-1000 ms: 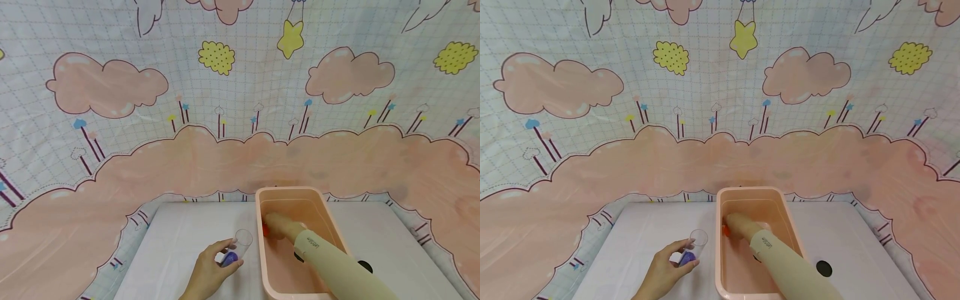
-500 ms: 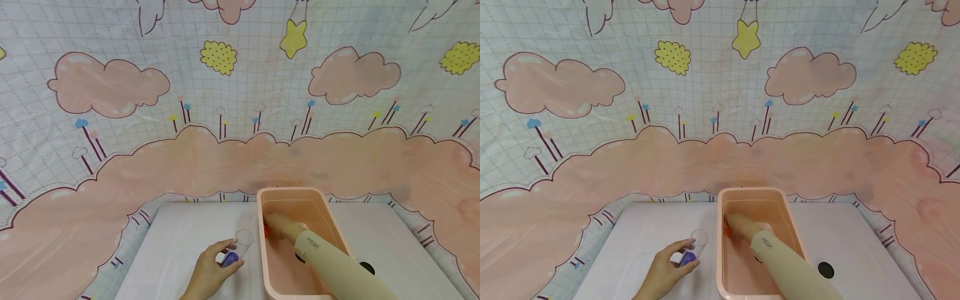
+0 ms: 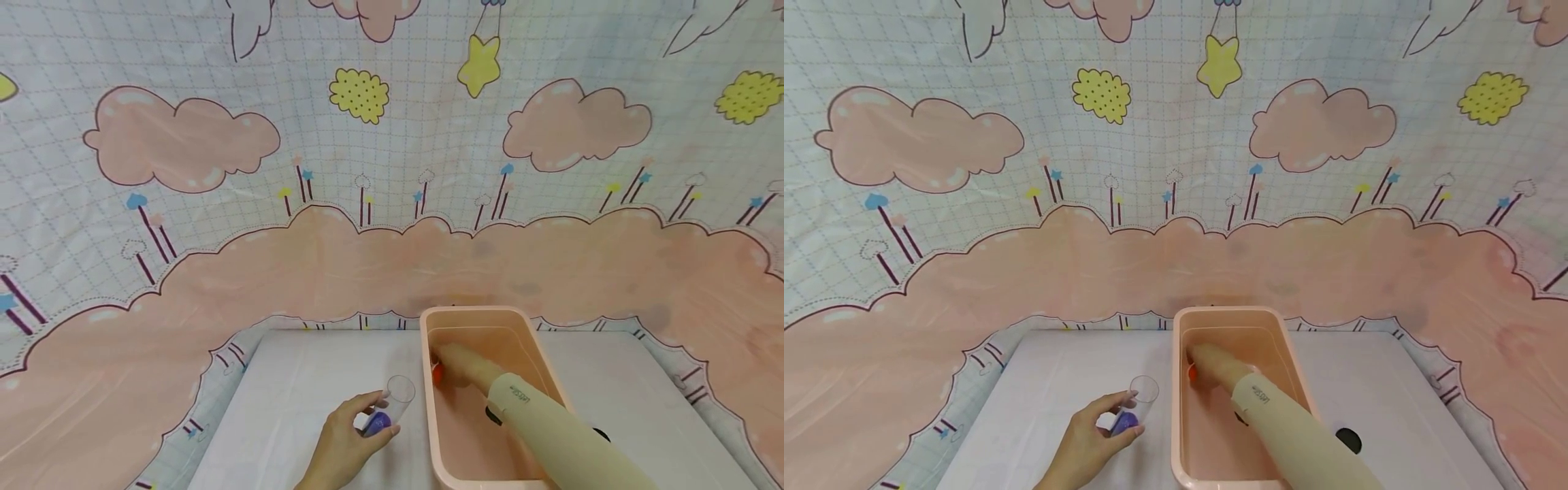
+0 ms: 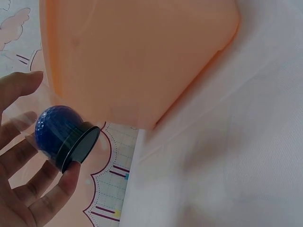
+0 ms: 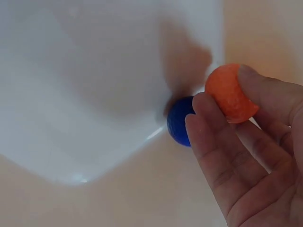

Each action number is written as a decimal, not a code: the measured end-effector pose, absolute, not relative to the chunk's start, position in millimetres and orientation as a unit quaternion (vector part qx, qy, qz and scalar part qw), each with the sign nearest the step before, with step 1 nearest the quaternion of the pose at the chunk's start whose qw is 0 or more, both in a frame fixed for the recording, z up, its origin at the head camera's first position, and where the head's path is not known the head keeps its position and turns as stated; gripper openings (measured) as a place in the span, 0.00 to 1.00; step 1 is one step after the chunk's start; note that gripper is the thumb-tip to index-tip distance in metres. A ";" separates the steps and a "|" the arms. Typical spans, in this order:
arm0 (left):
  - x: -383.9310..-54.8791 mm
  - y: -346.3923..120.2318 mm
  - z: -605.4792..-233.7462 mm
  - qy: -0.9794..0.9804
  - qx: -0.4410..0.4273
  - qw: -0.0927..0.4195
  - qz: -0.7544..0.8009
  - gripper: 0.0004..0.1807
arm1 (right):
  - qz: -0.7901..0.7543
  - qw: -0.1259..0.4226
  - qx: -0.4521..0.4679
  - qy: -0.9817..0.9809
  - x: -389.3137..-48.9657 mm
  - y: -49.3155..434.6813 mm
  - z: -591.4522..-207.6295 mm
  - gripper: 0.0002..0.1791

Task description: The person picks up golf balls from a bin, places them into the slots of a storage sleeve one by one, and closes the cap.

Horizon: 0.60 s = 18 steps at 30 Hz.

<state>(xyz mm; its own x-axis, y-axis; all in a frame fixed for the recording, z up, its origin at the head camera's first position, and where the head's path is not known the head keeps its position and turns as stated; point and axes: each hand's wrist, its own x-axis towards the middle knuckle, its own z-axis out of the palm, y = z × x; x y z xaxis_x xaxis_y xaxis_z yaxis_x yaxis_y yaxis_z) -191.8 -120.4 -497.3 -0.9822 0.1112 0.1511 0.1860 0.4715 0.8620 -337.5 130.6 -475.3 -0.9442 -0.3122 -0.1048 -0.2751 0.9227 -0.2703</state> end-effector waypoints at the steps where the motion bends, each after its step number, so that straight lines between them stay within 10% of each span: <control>1: -191.4 -120.4 -497.8 -0.857 -0.087 0.038 -0.506 0.33 | -0.129 0.070 -0.172 0.974 -336.7 131.1 -476.1 0.08; 18: -188.7 -113.9 -495.1 -0.862 -0.106 0.055 -0.493 0.33 | -0.194 0.043 -0.331 0.922 -308.7 149.7 -443.7 0.11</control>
<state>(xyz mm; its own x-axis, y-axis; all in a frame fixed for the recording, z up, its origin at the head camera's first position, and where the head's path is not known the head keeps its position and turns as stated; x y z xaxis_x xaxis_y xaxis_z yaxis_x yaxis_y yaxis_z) -188.7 -113.9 -495.1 -0.9716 0.1276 0.1995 0.2366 0.4906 0.8386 -308.7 149.7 -443.7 -0.7774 -0.6271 0.0486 -0.5935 0.7057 -0.3870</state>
